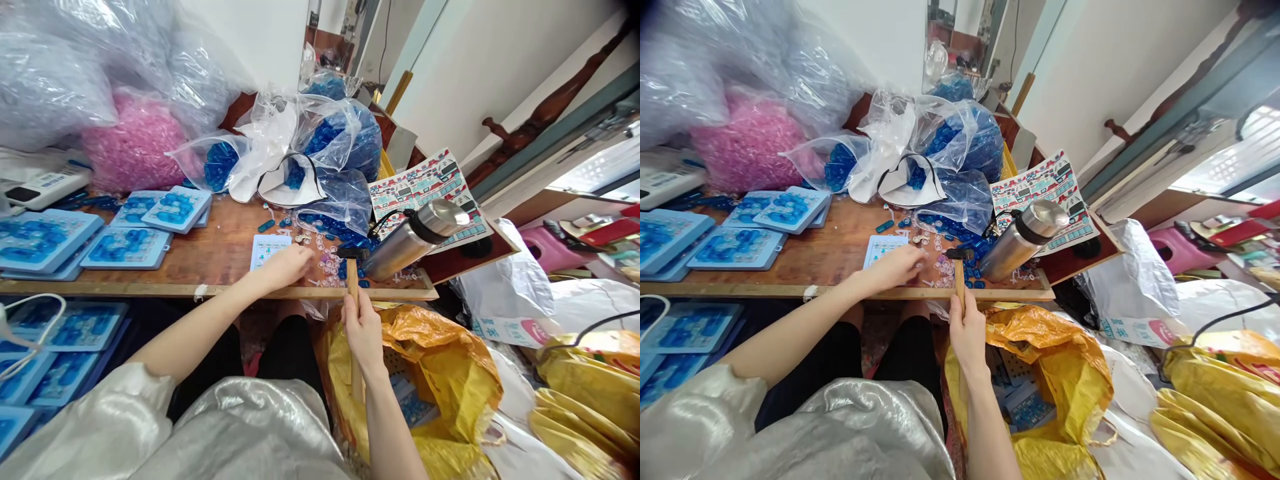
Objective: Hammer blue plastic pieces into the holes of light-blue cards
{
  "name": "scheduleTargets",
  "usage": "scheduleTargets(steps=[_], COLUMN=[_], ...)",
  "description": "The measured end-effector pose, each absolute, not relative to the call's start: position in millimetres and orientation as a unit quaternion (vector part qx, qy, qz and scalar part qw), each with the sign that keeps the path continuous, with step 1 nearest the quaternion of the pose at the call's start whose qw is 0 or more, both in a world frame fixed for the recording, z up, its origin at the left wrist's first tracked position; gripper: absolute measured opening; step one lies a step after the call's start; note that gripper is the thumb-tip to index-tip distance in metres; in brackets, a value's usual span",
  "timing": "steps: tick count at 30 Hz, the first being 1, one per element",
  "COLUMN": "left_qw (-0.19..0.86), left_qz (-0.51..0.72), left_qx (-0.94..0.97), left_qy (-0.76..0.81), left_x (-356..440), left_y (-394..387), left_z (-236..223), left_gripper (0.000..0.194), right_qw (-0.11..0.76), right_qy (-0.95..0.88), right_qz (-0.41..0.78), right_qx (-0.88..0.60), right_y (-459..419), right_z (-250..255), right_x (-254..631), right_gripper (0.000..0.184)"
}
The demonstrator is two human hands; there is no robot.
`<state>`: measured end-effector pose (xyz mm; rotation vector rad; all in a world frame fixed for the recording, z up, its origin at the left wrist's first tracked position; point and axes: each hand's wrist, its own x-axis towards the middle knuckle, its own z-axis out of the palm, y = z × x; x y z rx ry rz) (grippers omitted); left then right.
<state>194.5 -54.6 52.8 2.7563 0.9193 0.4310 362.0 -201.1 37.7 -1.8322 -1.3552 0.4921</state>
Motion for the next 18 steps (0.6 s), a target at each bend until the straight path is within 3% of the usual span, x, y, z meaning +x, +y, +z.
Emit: scheduleTargets(steps=[6,18], left_qw=[0.147,0.244], left_qz=[0.159,0.137], left_qx=[0.879,0.863], left_qy=[0.426,0.421], left_x=[134.9,127.7], left_y=[-39.6,-30.4], left_z=[62.3,71.7], left_gripper=[0.024,0.029], right_qw=[0.397,0.337], right_qy=[-0.557,-0.670], right_qz=[0.212,0.160], right_qx=[-0.697,-0.642], right_y=[-193.6,-164.1], right_z=[38.5,71.8], right_x=[349.3,306.1], right_gripper=[0.042,0.043])
